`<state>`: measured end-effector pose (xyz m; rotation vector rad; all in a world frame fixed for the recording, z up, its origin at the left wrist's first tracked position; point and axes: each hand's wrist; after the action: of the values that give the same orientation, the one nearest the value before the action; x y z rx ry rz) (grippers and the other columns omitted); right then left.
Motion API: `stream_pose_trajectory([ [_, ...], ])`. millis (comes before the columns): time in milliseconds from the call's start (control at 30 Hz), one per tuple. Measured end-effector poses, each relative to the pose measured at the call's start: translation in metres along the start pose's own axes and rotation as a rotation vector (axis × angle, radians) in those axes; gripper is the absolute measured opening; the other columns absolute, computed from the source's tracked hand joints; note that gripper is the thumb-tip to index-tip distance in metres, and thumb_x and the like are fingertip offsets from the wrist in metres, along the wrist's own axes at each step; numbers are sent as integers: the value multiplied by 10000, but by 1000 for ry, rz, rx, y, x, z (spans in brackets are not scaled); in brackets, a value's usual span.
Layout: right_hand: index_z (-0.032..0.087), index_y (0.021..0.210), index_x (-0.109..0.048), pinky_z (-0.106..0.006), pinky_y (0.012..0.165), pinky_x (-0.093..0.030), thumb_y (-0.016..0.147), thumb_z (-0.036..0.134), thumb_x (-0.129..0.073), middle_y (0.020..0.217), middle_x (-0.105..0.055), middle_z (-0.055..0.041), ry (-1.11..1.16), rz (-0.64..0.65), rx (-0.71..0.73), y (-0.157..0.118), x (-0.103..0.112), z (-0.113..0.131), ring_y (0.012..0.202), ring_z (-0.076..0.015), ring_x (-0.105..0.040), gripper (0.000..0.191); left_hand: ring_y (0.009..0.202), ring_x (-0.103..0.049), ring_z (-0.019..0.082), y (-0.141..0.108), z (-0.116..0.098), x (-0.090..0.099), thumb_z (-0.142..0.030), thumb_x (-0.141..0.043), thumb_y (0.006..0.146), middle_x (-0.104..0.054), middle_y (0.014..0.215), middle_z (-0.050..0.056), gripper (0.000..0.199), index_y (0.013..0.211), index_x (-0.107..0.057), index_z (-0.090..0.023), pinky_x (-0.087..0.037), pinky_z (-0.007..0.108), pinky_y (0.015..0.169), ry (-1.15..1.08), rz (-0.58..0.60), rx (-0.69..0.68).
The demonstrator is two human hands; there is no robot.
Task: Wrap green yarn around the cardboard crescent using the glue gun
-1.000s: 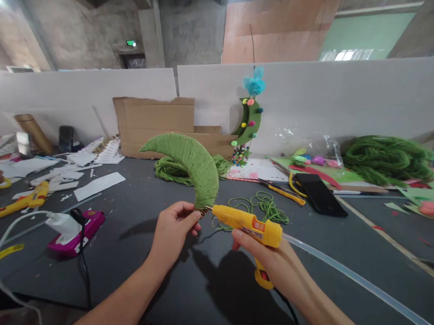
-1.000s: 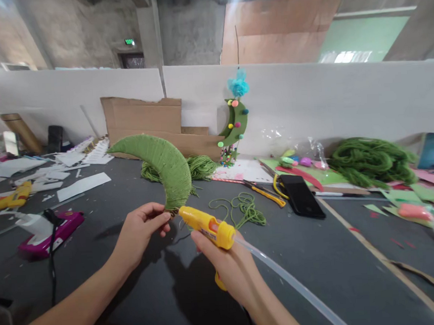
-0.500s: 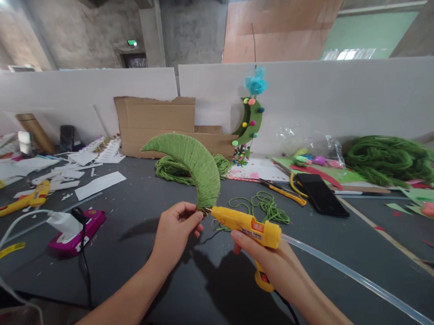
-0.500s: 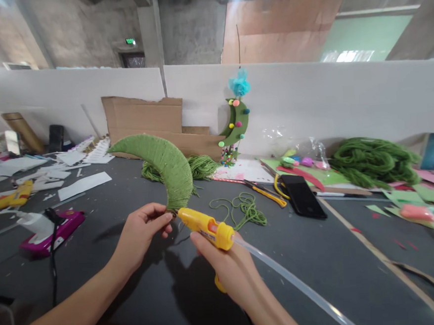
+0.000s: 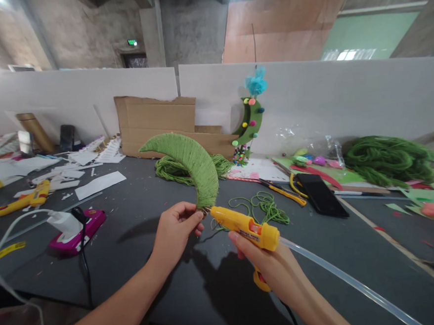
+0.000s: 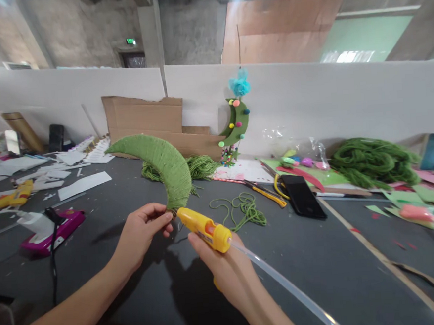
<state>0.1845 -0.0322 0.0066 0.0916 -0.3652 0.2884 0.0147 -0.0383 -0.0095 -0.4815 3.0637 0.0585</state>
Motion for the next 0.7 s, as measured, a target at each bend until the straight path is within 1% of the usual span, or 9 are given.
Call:
stream_pose_trajectory([
  [233,215,506,-455,-255,398,-241,695,422,-544,434,-371,43,-19,-63,-38,-4,-2,4,400,-98,-291,294,464,-544,101,0,0,0,-258,-653,642,-588,516,-36,129,693,-597,-153,-447,218,479,-21,-3,7],
  [300,216,514,-462,-257,401,-246,695,416,-541,442,-384,40,-28,-56,-33,-3,-2,4,403,-101,-300,281,463,-544,101,0,0,1,-258,-652,642,-588,517,-36,128,693,-599,-153,-447,219,477,-18,-3,8],
  [400,215,535,-479,-260,403,-257,690,421,-538,449,-407,34,-37,-9,-14,-2,-1,4,403,-105,-316,264,468,-544,98,0,0,0,-255,-646,648,-588,525,-35,125,697,-600,-150,-449,215,479,-18,1,1],
  [567,204,570,-509,-246,391,-250,691,413,-526,437,-398,41,-63,-21,-25,-2,-2,6,402,-102,-329,241,453,-533,94,-1,-3,-1,-242,-641,650,-579,503,-35,117,693,-604,-140,-449,210,474,7,0,1],
  [700,194,548,-498,-230,377,-238,696,422,-516,437,-406,43,-78,-47,-42,-3,-2,7,395,-92,-331,273,461,-536,85,0,-3,-1,-238,-638,658,-587,518,-34,116,701,-602,-136,-450,196,476,1,-5,-5],
])
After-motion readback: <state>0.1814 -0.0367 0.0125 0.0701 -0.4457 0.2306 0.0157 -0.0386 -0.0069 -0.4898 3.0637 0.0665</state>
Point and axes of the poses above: each hand's wrist, its own y-axis towards the middle knuckle, its own x-axis out of the back of the hand, z = x × y
